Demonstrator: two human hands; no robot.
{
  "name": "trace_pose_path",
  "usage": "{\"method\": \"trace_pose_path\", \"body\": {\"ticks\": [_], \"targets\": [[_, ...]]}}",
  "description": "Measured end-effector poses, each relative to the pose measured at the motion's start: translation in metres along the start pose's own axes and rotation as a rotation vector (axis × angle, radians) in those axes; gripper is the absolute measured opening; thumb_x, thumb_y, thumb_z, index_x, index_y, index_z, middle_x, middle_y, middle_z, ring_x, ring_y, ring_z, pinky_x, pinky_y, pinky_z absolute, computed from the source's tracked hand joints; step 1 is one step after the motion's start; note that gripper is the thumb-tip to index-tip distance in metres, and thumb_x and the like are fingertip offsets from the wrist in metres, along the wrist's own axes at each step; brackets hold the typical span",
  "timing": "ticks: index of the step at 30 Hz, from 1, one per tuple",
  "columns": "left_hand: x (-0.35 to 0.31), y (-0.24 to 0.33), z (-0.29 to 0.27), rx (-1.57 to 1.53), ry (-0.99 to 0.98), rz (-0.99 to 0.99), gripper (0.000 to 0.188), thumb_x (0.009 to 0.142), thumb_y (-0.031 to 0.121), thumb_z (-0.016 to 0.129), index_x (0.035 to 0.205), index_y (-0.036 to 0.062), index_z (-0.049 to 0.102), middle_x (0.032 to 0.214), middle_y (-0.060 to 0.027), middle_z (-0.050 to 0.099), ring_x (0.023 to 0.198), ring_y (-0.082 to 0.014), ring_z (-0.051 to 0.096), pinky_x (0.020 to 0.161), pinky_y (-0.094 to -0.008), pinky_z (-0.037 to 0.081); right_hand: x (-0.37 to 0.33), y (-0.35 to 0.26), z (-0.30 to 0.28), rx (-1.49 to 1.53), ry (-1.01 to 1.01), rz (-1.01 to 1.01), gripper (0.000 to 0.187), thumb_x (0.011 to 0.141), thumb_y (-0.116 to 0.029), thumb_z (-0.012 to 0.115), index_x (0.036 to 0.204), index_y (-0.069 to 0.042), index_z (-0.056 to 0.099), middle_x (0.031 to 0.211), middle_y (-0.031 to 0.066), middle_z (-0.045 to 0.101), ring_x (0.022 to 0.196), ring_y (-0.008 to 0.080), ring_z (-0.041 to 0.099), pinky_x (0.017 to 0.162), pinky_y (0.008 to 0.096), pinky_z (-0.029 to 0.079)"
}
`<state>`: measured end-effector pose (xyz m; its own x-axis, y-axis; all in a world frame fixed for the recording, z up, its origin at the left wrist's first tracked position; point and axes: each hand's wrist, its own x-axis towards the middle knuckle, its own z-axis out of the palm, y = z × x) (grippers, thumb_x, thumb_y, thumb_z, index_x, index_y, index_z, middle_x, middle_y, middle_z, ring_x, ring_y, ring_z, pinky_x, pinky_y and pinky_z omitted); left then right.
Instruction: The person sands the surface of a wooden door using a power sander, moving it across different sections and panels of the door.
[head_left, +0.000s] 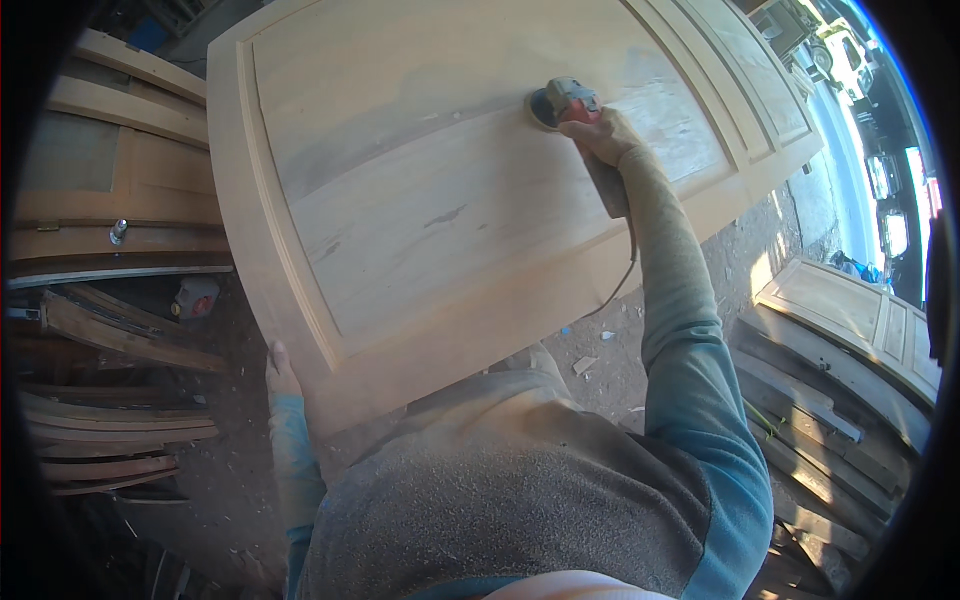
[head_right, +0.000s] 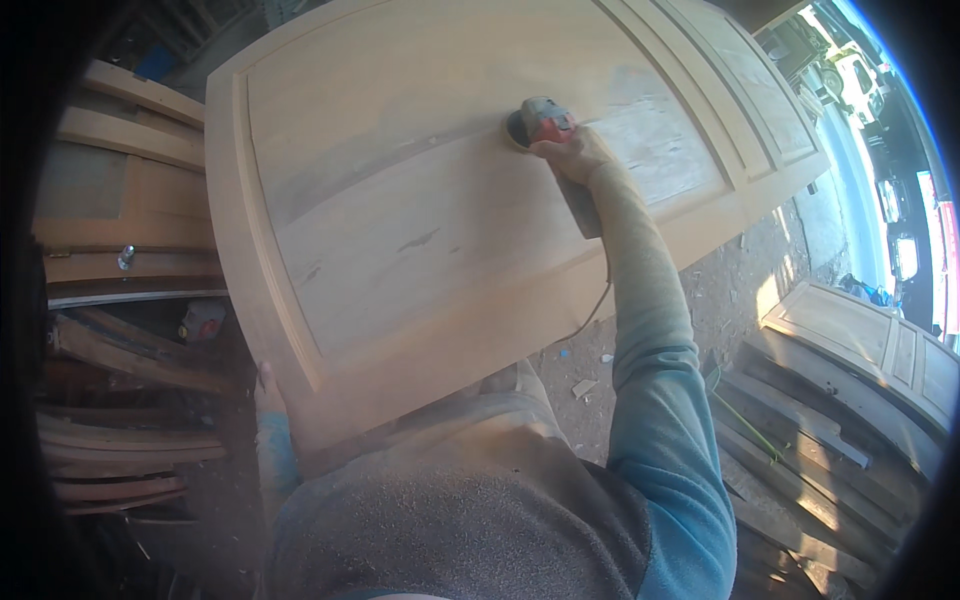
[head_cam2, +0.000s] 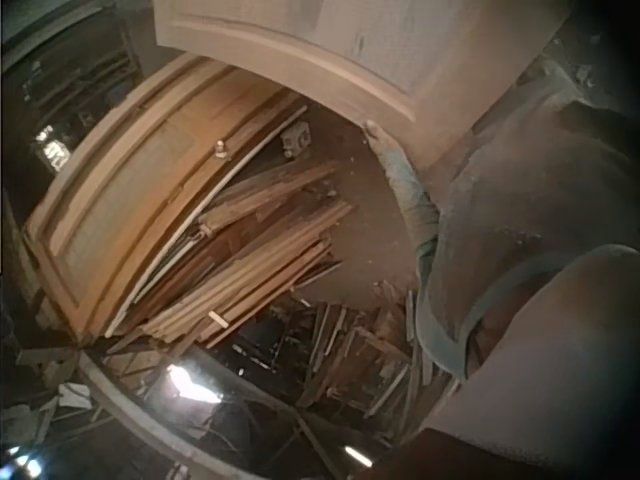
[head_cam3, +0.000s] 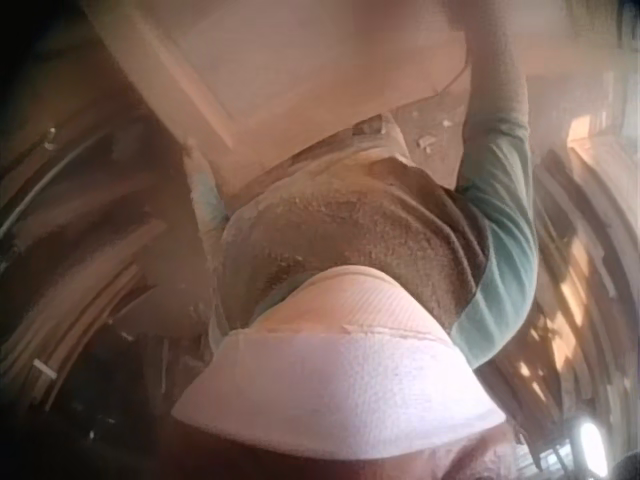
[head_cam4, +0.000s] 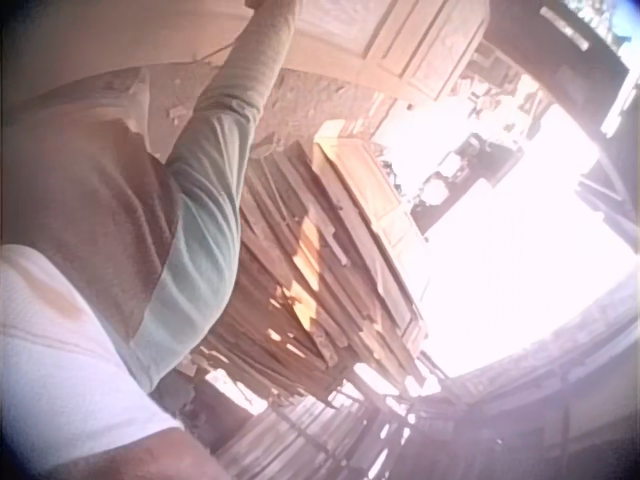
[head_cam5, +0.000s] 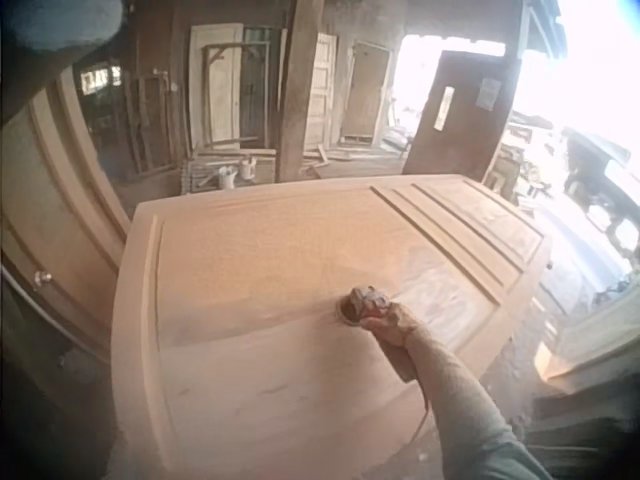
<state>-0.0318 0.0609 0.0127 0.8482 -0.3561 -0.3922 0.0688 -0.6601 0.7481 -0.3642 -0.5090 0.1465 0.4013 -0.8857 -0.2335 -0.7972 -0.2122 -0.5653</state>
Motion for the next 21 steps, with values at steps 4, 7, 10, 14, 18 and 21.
{"method": "trace_pose_path", "body": {"ticks": [4,7,10,14,18,21], "targets": [[0.003,-0.002,0.003,0.028,0.092,-0.004,0.075,0.101,0.055,0.037,0.138,-0.0104,0.044,0.137,-0.0245,0.053,0.125,-0.0321,0.053,0.105,-0.0351,0.041,0.067,0.108,-0.089,0.010,0.137,0.225,0.064,0.065,-0.056,0.076,0.097,0.000,0.072,0.088,0.0120,0.069,0.081,0.0222,0.067,0.072,0.0356,0.051],[0.007,-0.024,-0.005,0.085,0.173,0.028,0.075,0.101,0.055,0.036,0.137,-0.0110,0.045,0.133,-0.0253,0.056,0.123,-0.0326,0.054,0.103,-0.0359,0.042,0.114,0.185,-0.144,0.026,0.139,0.296,0.074,0.061,-0.058,0.075,0.104,0.002,0.070,0.092,0.0156,0.070,0.084,0.0251,0.068,0.073,0.0366,0.051],[0.009,-0.002,0.005,0.139,0.161,-0.072,0.076,0.101,0.056,0.035,0.135,-0.0113,0.047,0.129,-0.0257,0.058,0.120,-0.0336,0.056,0.101,-0.0357,0.043,0.140,0.240,-0.175,0.012,0.148,0.313,0.076,0.060,-0.059,0.075,0.104,0.003,0.070,0.093,0.0159,0.069,0.083,0.0257,0.068,0.074,0.0372,0.051],[0.009,-0.004,-0.003,0.183,0.242,-0.094,0.080,0.100,0.060,0.035,0.132,-0.0115,0.050,0.127,-0.0259,0.060,0.117,-0.0344,0.058,0.099,-0.0354,0.044,0.136,0.225,-0.172,0.022,0.109,0.264,0.069,0.066,-0.057,0.074,0.103,0.001,0.070,0.089,0.0147,0.069,0.080,0.0247,0.067,0.072,0.0363,0.051],[0.007,0.003,0.004,0.200,0.244,-0.148,0.085,0.097,0.065,0.036,0.130,-0.0124,0.052,0.128,-0.0255,0.059,0.116,-0.0351,0.058,0.098,-0.0364,0.045,0.082,0.169,-0.126,-0.012,0.023,-0.030,0.058,0.072,-0.051,0.073,0.098,0.001,0.070,0.072,0.0089,0.066,0.072,0.0204,0.065,0.068,0.0339,0.051],[0.009,-0.001,-0.002,0.187,0.234,-0.191,0.088,0.096,0.067,0.036,0.130,-0.0130,0.052,0.128,-0.0253,0.059,0.118,-0.0352,0.057,0.099,-0.0366,0.045,0.029,0.119,-0.084,0.045,-0.055,-0.175,0.041,0.074,-0.039,0.073,0.097,-0.006,0.070,0.075,0.0101,0.067,0.075,0.0236,0.067,0.072,0.0357,0.051]]}}
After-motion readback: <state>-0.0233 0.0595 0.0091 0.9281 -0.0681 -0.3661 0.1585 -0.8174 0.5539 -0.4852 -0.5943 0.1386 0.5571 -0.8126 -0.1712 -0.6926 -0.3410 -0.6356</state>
